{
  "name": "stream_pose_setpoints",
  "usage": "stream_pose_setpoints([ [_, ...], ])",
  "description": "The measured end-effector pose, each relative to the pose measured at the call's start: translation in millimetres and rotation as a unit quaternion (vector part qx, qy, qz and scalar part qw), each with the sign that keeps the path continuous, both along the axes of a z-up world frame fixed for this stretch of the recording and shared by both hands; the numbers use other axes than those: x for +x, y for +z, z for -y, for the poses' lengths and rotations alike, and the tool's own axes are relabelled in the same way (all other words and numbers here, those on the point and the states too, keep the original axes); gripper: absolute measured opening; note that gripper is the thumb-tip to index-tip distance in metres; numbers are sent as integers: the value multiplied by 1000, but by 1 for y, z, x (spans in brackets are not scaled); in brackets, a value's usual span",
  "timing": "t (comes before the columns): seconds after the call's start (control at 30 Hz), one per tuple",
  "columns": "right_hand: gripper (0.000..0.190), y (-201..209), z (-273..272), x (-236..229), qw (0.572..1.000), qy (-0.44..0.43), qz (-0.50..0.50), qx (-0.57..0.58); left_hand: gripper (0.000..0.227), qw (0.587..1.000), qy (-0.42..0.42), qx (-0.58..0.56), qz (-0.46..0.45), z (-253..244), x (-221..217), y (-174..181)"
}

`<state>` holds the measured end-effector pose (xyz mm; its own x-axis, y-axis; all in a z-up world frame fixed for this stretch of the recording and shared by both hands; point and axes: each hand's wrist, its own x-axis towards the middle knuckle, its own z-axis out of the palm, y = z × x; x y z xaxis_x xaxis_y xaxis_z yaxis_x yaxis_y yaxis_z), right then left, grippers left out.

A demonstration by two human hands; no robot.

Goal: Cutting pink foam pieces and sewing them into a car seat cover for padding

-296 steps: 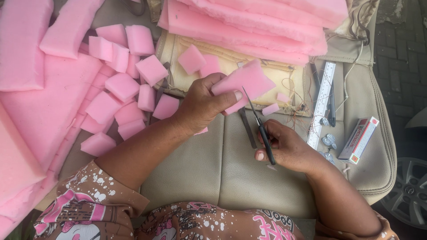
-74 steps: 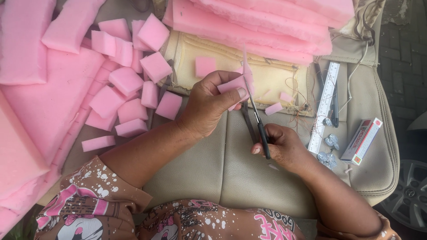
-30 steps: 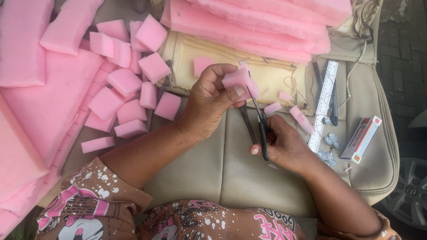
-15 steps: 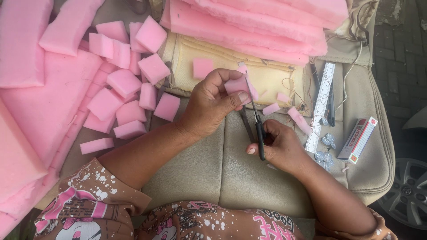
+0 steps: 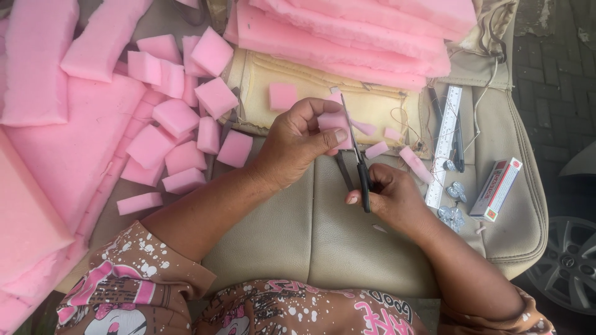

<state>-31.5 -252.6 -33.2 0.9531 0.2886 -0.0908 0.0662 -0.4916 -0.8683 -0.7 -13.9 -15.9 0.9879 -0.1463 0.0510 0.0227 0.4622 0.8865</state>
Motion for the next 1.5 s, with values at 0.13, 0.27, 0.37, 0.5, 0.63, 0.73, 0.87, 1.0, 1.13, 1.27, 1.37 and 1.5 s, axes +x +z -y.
stream_pose_setpoints([
  [0.13, 40, -14, 3, 4, 1000, -3, 10, 16, 46, 1000, -17, -23, -6, -4, -2, 12],
  [0.27, 41, -13, 7, 3, 1000, 27, -16, 1, 47, 999, -37, -4, -19, -6, -5, 18],
  [0.37, 41, -8, 5, 6, 999, 32, -18, -9, 46, 999, -47, 9, -20, -9, -5, 22],
  [0.5, 41, 1, -6, -1, 1000, 4, 9, -16, 46, 997, -67, 13, -36, -19, -5, 30],
  [0.63, 38, 0, -5, -2, 998, 38, -25, 31, 43, 993, -96, -24, -60, -21, 3, 25],
  [0.73, 37, -6, -4, -9, 979, 68, -116, 155, 37, 987, -120, -75, -81, -21, 5, 23],
  [0.87, 41, 4, -15, -25, 930, 133, -191, 284, 33, 971, -151, -150, -106, -19, 4, 14],
  [1.0, 51, 2, -19, -27, 896, 161, -238, 337, 32, 972, -156, -136, -111, -23, 2, 20],
  [1.13, 55, -14, -10, -13, 949, 166, -173, 204, 38, 982, -138, -91, -92, -19, 10, 2],
  [1.27, 45, -17, -3, -10, 977, 109, -129, 127, 38, 991, -111, -48, -55, -15, 5, 14],
  [1.37, 42, 2, -9, -14, 988, 77, -109, 76, 35, 994, -103, -2, -39, -9, -2, 19],
  [1.5, 36, 4, -13, -23, 993, 26, -94, 59, 32, 994, -99, 27, -36, -10, -8, 25],
])
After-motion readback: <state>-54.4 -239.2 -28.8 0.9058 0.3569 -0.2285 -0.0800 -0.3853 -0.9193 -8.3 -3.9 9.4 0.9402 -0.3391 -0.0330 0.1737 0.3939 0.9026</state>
